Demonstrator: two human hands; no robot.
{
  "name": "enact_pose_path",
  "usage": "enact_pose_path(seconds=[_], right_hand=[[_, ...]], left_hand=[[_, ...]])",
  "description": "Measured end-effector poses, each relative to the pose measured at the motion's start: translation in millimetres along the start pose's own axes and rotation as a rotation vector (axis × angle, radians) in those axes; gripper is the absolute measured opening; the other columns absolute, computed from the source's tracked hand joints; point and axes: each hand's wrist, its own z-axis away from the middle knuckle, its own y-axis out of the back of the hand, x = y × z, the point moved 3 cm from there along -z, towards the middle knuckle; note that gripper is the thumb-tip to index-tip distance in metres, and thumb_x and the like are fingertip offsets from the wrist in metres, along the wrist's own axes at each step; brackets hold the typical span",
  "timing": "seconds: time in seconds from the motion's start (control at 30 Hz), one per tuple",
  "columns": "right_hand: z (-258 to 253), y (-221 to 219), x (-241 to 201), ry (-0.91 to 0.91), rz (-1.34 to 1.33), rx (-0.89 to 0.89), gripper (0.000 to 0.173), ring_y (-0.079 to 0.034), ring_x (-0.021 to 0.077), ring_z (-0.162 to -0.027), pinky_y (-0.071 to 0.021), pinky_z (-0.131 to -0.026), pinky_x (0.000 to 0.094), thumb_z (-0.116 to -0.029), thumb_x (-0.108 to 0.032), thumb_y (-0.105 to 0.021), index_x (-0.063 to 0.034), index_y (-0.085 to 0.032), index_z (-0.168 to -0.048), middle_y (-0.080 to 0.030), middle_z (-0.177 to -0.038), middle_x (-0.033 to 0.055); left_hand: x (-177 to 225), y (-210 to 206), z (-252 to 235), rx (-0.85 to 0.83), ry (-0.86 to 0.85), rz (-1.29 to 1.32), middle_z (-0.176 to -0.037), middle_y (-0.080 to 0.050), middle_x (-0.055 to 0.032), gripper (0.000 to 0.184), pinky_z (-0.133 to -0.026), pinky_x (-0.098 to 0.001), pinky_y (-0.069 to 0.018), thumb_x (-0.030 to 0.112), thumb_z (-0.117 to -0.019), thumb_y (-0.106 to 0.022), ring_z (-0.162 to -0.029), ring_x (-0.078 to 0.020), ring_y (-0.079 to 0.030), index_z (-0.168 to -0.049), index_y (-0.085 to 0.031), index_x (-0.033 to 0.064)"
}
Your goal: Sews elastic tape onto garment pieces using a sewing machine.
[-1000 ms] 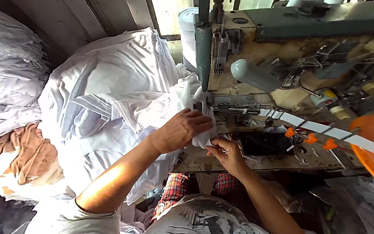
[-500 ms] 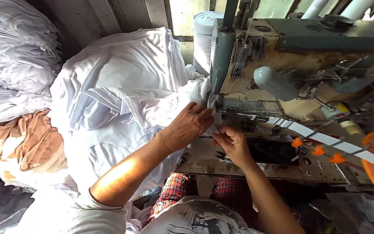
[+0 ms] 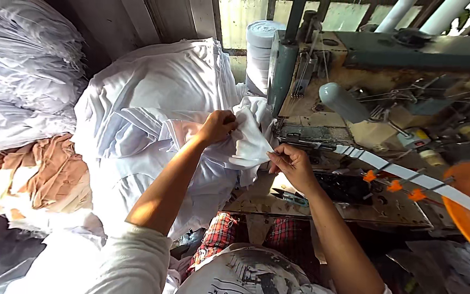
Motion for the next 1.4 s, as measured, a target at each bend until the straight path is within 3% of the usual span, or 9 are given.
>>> enact_pose_path(seconds=[0.33,0.5,0.63,0.83,0.97,1.07,1.17,1.27,1.4], right_hand=[[82,-28,-16,-0.131,-0.154,-0.253,0.015,-0.065,-0.0010,-0.066,-0.0563,-0.064,0.0163,-0.0976,-0.012,-0.067,0.0024,-0.066,-0.097,-0.069,-0.078,-0.0020],[105,-25,-12,-0.016,-0.223,-0.119,0.011,-0.067,0.0014,-0.071,-0.0593,-0.067,0.0188,-0.0981,-0.007,-0.065,0.0041,-0.066,-0.102,-0.071,-0.087,-0.0001],[117,-13,-13,-0.005,-0.212,-0.096,0.010,-0.067,0.0026,-0.072,-0.0600,-0.067,0.0196,-0.0971,-0.004,-0.066,0.0043,-0.066,-0.102,-0.071,-0.089,0.0011],[123,-10,-18,0.071,-0.198,-0.130,0.012,-0.067,0.0013,-0.078,-0.0597,-0.072,0.0192,-0.0958,-0.009,-0.070,0.0027,-0.070,-0.099,-0.071,-0.093,0.0020],[127,2,-24,0.173,-0.183,-0.080,0.008,-0.069,0.0020,-0.089,-0.0594,-0.079,0.0180,-0.0952,-0.013,-0.072,-0.0048,-0.073,-0.098,-0.074,-0.099,0.0009],[130,9,-27,0.210,-0.212,-0.045,0.007,-0.070,0.0028,-0.095,-0.0589,-0.083,0.0181,-0.0961,-0.015,-0.072,-0.0080,-0.072,-0.096,-0.074,-0.103,-0.0004],[134,11,-30,0.208,-0.180,-0.014,0.009,-0.066,0.0004,-0.098,-0.0558,-0.082,0.0137,-0.0971,-0.016,-0.071,-0.0078,-0.072,-0.095,-0.071,-0.109,0.0002],[140,15,-34,0.215,-0.118,0.040,0.008,-0.065,0.0001,-0.099,-0.0552,-0.082,0.0129,-0.0979,-0.019,-0.070,-0.0109,-0.072,-0.099,-0.068,-0.111,-0.0007],[141,21,-32,0.261,-0.037,0.120,0.008,-0.069,0.0011,-0.093,-0.0584,-0.079,0.0142,-0.0957,-0.017,-0.073,-0.0109,-0.074,-0.100,-0.072,-0.103,-0.0011]], left_hand=[[76,-15,137,0.048,-0.416,-0.088,-0.085,-0.070,-0.0050,0.013,-0.071,-0.0274,-0.0577,0.012,-0.0936,-0.062,-0.076,-0.0096,-0.067,-0.095,-0.071,0.0019],[93,-47,133,-0.129,-0.668,-0.286,-0.130,-0.068,-0.0103,0.035,-0.115,-0.0534,-0.0377,0.023,-0.0909,-0.060,-0.132,-0.0290,-0.056,-0.120,-0.071,0.0060],[73,-56,125,-0.223,-0.657,-0.471,-0.078,-0.066,-0.0052,0.023,-0.109,-0.0638,-0.0374,0.028,-0.0918,-0.060,-0.089,-0.0284,-0.067,-0.086,-0.069,0.0083],[103,-60,159,-0.107,-0.730,-0.228,-0.078,-0.065,-0.0009,0.018,-0.107,-0.0456,-0.0422,0.022,-0.0937,-0.055,-0.083,-0.0157,-0.065,-0.088,-0.068,0.0116],[86,-94,160,0.015,-0.762,-0.404,-0.112,-0.070,-0.0106,0.040,-0.114,-0.0609,-0.0328,0.050,-0.0981,-0.055,-0.116,-0.0306,-0.063,-0.107,-0.066,0.0124],[46,-104,128,0.164,-0.574,-0.594,-0.147,-0.056,-0.0211,0.026,-0.110,-0.0770,-0.0282,0.010,-0.0912,-0.064,-0.143,-0.0457,-0.044,-0.117,-0.071,0.0066],[23,-80,105,0.329,-0.471,-0.607,-0.147,-0.055,-0.0218,0.017,-0.114,-0.0778,-0.0153,0.009,-0.0919,-0.058,-0.146,-0.0484,-0.038,-0.102,-0.071,0.0059],[32,-63,107,0.445,-0.588,-0.593,-0.117,-0.071,-0.0174,0.019,-0.112,-0.0621,-0.0342,0.012,-0.0935,-0.053,-0.121,-0.0379,-0.063,-0.084,-0.067,0.0056],[45,-52,106,0.509,-0.658,-0.625,-0.113,-0.071,-0.0191,0.013,-0.099,-0.0503,-0.0468,0.010,-0.0945,-0.052,-0.109,-0.0354,-0.066,-0.090,-0.063,0.0057]])
